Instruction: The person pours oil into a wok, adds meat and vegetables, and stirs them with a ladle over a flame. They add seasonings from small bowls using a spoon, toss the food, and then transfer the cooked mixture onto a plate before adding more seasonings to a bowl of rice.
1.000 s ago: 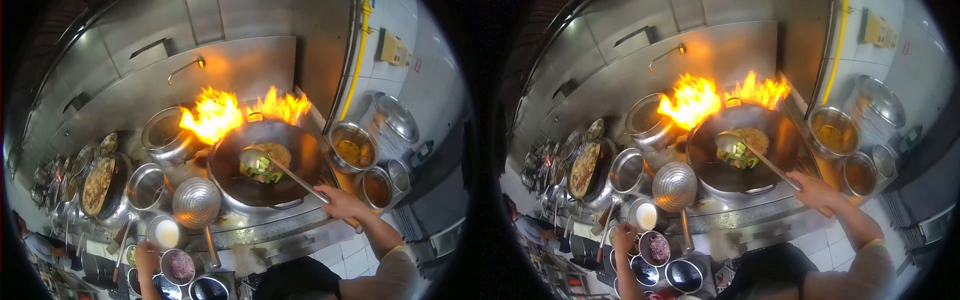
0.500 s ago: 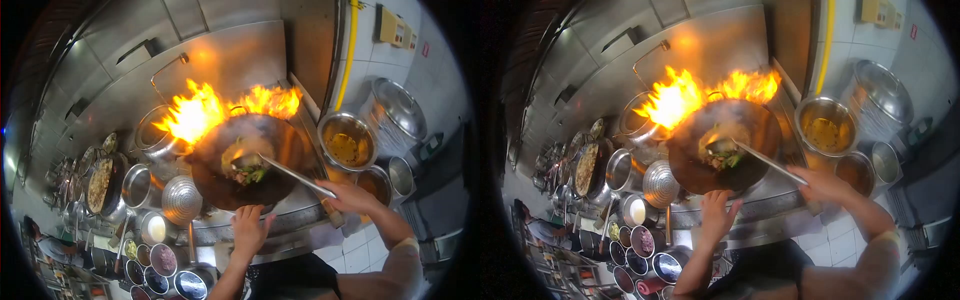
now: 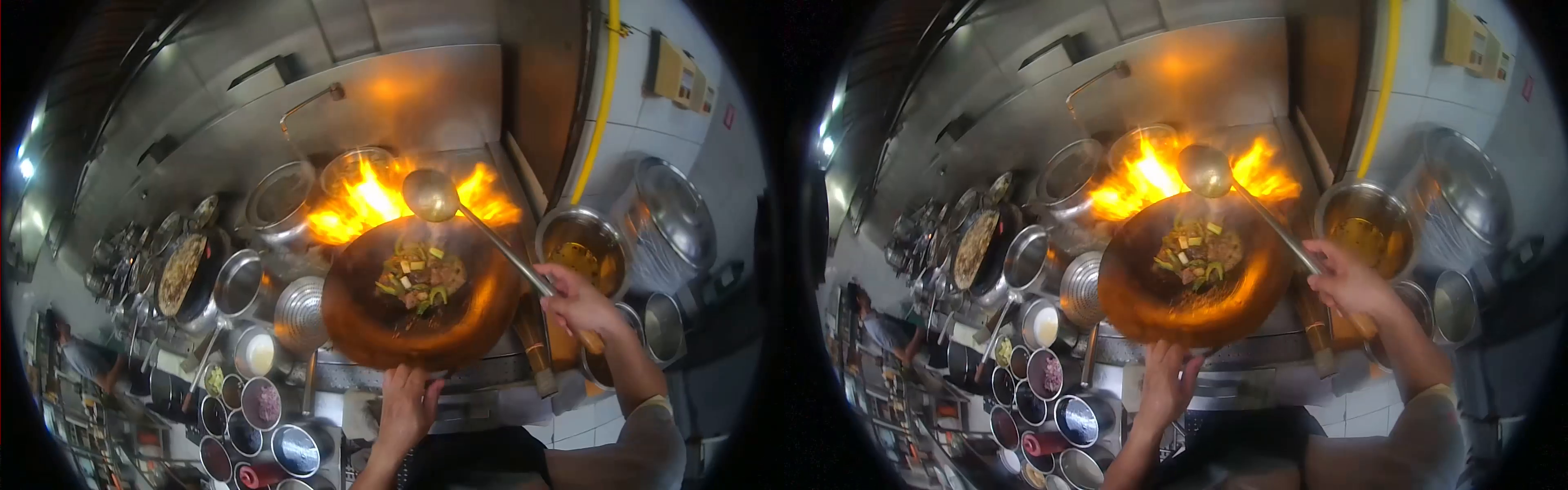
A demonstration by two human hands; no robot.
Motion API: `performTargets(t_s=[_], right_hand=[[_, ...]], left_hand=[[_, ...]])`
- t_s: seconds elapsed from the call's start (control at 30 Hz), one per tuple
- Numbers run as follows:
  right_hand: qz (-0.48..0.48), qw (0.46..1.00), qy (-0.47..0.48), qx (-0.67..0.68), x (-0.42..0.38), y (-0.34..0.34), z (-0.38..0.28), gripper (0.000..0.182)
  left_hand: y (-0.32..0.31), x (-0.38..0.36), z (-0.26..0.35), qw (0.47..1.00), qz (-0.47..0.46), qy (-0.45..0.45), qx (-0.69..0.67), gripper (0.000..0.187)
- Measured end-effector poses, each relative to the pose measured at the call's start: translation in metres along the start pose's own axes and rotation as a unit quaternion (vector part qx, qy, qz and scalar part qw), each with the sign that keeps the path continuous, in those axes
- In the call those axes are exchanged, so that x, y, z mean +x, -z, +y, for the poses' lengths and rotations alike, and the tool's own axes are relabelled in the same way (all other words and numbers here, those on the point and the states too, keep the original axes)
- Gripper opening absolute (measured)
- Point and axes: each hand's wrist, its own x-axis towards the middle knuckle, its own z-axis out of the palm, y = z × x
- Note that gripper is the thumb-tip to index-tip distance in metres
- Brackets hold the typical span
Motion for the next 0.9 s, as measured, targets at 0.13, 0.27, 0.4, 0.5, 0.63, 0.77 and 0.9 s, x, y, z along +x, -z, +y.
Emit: performTargets(t_s=[0.13,0.27,0.4,0.5,0.63,0.77,0.9], right_hand=[[-0.040,0.945,0.022,0.324,0.085,-0.027,-0.041,0.047],[-0.077,0.935,0.134,0.318,0.232,-0.080,-0.089,0.008],[-0.104,0.936,0.144,0.305,0.352,-0.140,-0.157,0.013],[-0.119,0.922,0.129,0.345,0.413,-0.184,-0.195,0.014],[-0.270,0.796,0.093,0.534,0.447,-0.216,-0.185,0.011],[-0.228,0.766,0.101,0.592,0.403,-0.209,-0.143,0.014],[-0.268,0.794,-0.040,0.544,0.277,-0.149,-0.118,0.008]], left_hand=[[-0.035,0.010,-0.041,0.998,0.015,0.009,0.062,0.016],[-0.029,0.001,-0.051,0.998,0.037,-0.036,-0.043,0.025],[0.001,-0.059,-0.071,0.980,0.150,0.095,0.091,0.029],[-0.002,-0.127,-0.114,0.954,0.113,0.251,0.114,0.048],[-0.014,-0.170,-0.156,0.928,-0.004,0.371,0.046,0.066],[-0.031,-0.168,-0.178,0.889,-0.140,0.424,-0.102,0.075],[-0.132,-0.244,-0.275,0.950,-0.265,0.063,0.154,0.071]])
